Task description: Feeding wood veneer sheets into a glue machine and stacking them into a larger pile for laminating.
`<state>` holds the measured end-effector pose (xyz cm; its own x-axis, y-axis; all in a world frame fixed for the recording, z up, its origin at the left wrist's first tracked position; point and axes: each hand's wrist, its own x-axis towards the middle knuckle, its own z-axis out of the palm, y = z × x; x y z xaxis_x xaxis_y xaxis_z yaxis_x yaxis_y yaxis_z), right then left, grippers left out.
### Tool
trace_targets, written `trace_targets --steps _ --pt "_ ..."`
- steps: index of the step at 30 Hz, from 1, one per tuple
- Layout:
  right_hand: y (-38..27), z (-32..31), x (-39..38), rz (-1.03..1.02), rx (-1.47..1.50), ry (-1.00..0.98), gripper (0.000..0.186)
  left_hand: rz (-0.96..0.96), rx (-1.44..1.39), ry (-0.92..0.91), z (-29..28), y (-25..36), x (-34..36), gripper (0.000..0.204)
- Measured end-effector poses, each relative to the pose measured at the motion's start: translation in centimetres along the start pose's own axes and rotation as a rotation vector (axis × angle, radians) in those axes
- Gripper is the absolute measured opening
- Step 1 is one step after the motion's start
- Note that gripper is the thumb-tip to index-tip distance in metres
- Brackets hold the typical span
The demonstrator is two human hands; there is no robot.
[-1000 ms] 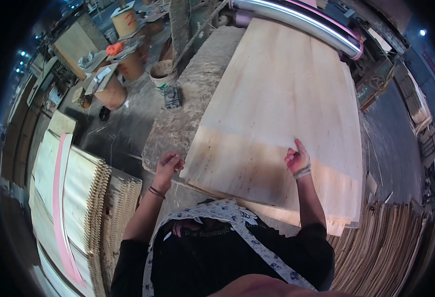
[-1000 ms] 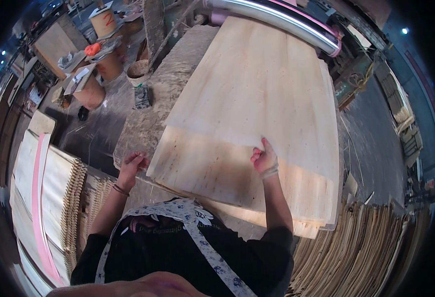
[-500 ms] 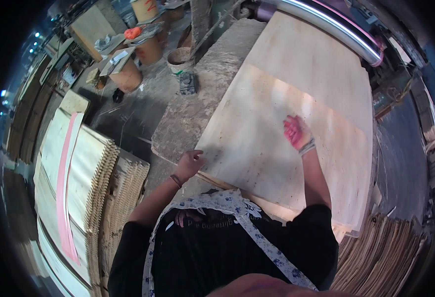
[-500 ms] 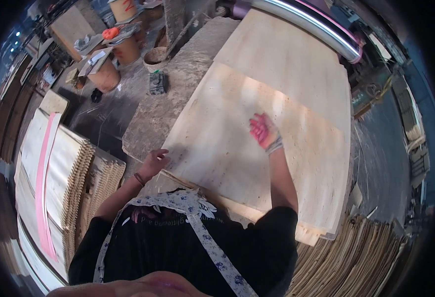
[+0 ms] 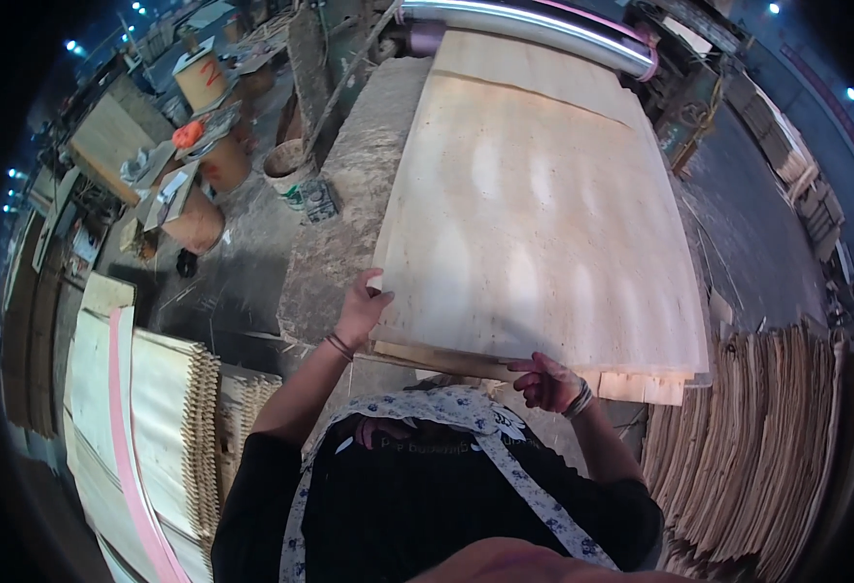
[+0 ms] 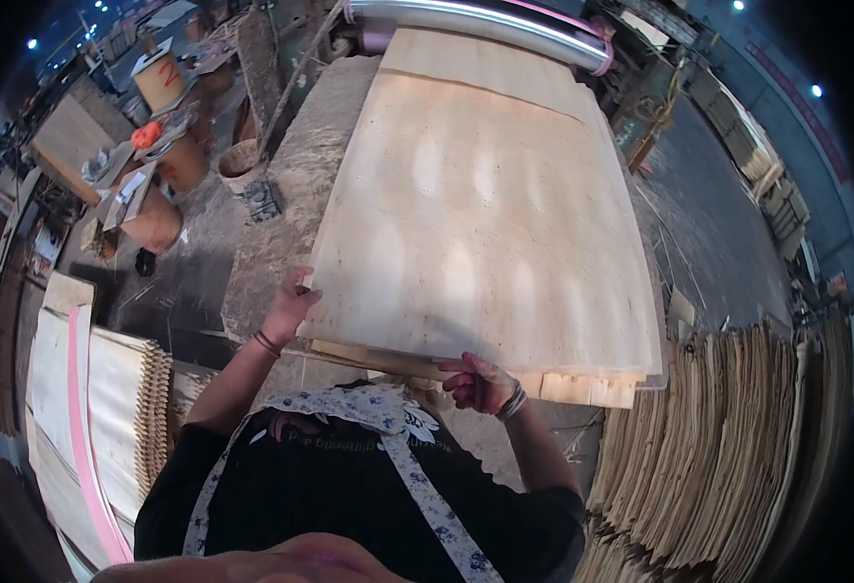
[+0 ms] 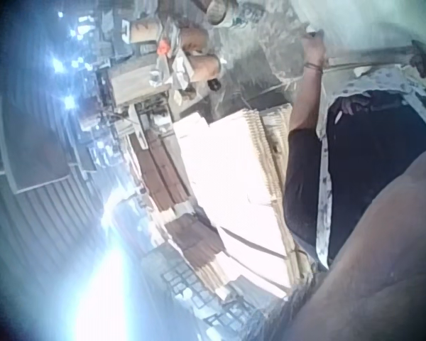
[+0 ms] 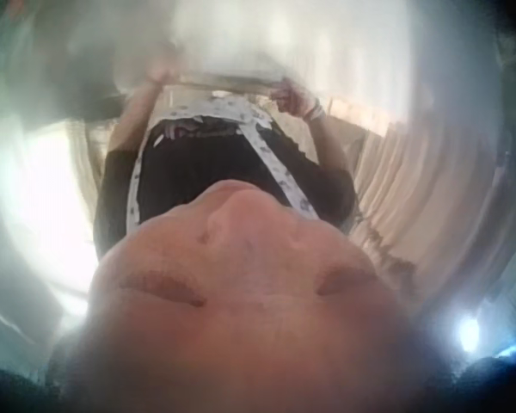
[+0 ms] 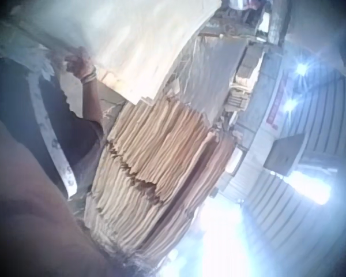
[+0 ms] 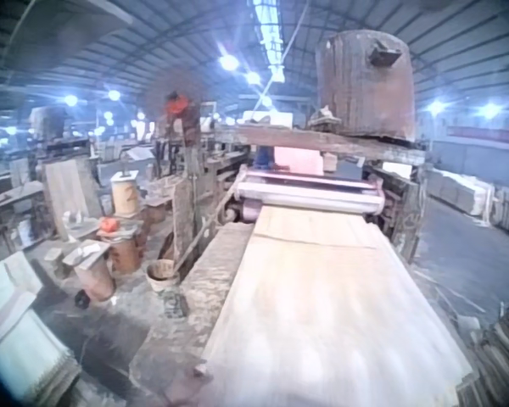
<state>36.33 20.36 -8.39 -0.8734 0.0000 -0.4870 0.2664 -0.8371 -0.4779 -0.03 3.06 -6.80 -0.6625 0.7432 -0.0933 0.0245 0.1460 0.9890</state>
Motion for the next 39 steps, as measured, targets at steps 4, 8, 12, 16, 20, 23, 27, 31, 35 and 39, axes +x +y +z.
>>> trace_targets --steps 4,8,12,16,20,23,27,31,35,39 --pt "2.0 0.3 -1.0 -0.117 0.205 0.014 0.059 0.028 -0.28 -0.032 0.4 3.8 0.2 0.047" --pt "1.7 1.0 -0.6 -0.405 0.369 0.143 0.061 0.056 -0.402 -0.093 0.1 6.0 -0.5 0.048" --pt "-0.5 1.5 0.1 -0.528 0.364 0.224 0.053 0.034 -0.438 -0.086 -1.1 6.0 -1.2 0.045" --pt "-2.8 1.4 1.2 -0.51 0.186 0.29 0.035 -0.017 -0.346 0.028 -3.2 4.6 -1.3 0.041" --pt "-5.8 0.0 3.4 -0.494 0.043 0.285 0.028 -0.158 -0.349 0.118 -4.9 2.8 -1.6 0.039" --pt "-9.4 -1.8 6.4 -0.498 0.033 0.289 0.024 -0.199 -0.344 0.192 -4.8 1.6 -2.3 0.04" --pt "-14.6 -4.2 11.0 -0.476 0.125 0.317 0.013 -0.225 -0.345 0.272 -4.5 0.8 -3.7 0.037" --pt "-20.7 -6.0 15.9 -0.437 0.201 0.308 0.006 -0.295 -0.369 0.335 -4.8 0.3 -5.6 0.036" --pt "-27.3 -6.9 21.6 -0.531 0.106 0.203 0.01 -0.291 -0.308 0.35 -5.0 -1.4 -7.0 0.033" --pt "-27.3 -6.6 23.7 -0.627 0.174 0.43 0.039 -0.094 0.016 0.356 -4.2 -5.2 -5.8 0.038"
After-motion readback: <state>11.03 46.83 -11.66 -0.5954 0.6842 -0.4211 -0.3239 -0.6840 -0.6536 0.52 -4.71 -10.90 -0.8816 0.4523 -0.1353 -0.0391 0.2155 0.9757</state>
